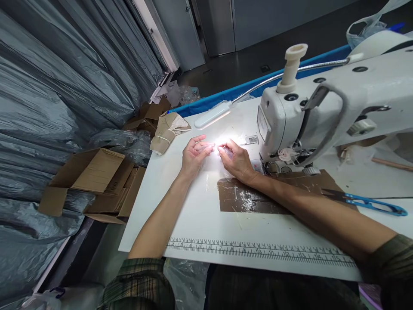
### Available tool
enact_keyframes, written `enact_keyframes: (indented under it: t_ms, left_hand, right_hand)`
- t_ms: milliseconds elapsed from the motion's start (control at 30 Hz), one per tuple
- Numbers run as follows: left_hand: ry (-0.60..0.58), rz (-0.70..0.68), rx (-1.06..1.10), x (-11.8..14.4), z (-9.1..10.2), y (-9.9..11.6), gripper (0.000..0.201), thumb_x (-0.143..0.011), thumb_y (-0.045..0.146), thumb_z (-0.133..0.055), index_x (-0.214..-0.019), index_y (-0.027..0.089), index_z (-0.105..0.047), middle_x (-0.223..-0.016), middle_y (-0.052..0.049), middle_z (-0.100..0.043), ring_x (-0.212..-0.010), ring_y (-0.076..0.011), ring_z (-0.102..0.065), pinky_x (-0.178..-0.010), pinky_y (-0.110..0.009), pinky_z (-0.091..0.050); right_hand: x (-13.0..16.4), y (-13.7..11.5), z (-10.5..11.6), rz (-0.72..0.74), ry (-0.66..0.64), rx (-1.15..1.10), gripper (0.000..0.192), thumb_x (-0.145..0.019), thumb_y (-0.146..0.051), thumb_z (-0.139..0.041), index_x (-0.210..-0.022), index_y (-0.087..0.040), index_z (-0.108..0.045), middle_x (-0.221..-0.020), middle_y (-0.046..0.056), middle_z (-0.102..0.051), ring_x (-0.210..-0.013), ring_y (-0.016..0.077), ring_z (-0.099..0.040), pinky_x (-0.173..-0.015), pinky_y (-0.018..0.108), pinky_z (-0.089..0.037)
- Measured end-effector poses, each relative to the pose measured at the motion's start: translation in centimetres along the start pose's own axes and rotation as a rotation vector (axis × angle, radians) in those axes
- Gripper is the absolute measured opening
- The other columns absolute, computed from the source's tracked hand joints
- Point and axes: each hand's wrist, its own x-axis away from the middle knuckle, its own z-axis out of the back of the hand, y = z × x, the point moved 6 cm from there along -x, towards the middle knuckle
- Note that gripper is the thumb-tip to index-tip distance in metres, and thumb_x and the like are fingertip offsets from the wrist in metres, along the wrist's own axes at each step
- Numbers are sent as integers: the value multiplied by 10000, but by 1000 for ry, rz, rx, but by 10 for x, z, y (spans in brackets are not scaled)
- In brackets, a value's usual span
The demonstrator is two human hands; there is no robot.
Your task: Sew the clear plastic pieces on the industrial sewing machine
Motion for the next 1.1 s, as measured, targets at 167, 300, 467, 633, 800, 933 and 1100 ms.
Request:
enact_keyframes:
  t_ms: [167,300,467,633,800,933,1100]
  left_hand:
    - [20,32,26,0,-1,1,489,-640,271,-837,-1049,181,-584,-859,-20,-709,-764,-127,-674,-770,-265,-516]
    - [41,126,80,3,-3,0,516,-628,268,-837,-1072,174,-590,-845,-14,-712,-693,-110,-657,-723,-248,-518]
    - [45,231,133,7,-5,-3,533,-632,266,-819,-1103,156,-595,-834,-25,-718,-663,-118,-650,-684,-249,-515]
    - [65,234,103,9,-6,-1,553,-628,267,-826,-1117,152,-594,-829,-29,-722,-661,-124,-651,-675,-252,-514]
    - [60,130,-33,11,-3,10,565,-641,286,-845,-1125,156,-583,-827,-37,-735,-735,-141,-678,-794,-284,-513]
    - [37,106,-65,13,-3,10,577,-649,296,-846,-1139,159,-573,-810,-41,-740,-738,-156,-685,-819,-321,-519]
    - [33,148,-28,15,-4,9,596,-635,319,-856,-1139,159,-580,-779,-33,-735,-731,-154,-687,-825,-316,-508]
  right_hand:
    - [0,1,-1,-38,-9,-30,107,-885,-311,-484,-862,-234,-555,-861,29,-692,-728,211,-623,-721,320,-456]
    - [-1,7,-7,-119,-78,-165,107,-891,-320,-477,-861,-230,-525,-780,13,-667,-677,194,-624,-675,307,-464]
    - [-2,10,-14,-193,-154,-354,145,-894,-343,-474,-812,-224,-481,-715,-4,-632,-630,171,-619,-594,275,-457]
    - [-2,5,-8,-155,-133,-268,113,-894,-311,-454,-824,-225,-480,-771,17,-642,-710,192,-631,-650,301,-471]
    - [-6,-14,8,168,-22,-20,127,-890,-285,-471,-947,-209,-557,-983,78,-639,-938,233,-593,-838,364,-450]
    - [-8,-19,8,243,-71,21,124,-903,-284,-475,-914,-217,-578,-904,62,-610,-877,226,-574,-825,362,-444]
    - [-10,-17,6,159,-91,-131,118,-892,-284,-469,-803,-220,-512,-826,36,-576,-806,193,-561,-715,306,-452]
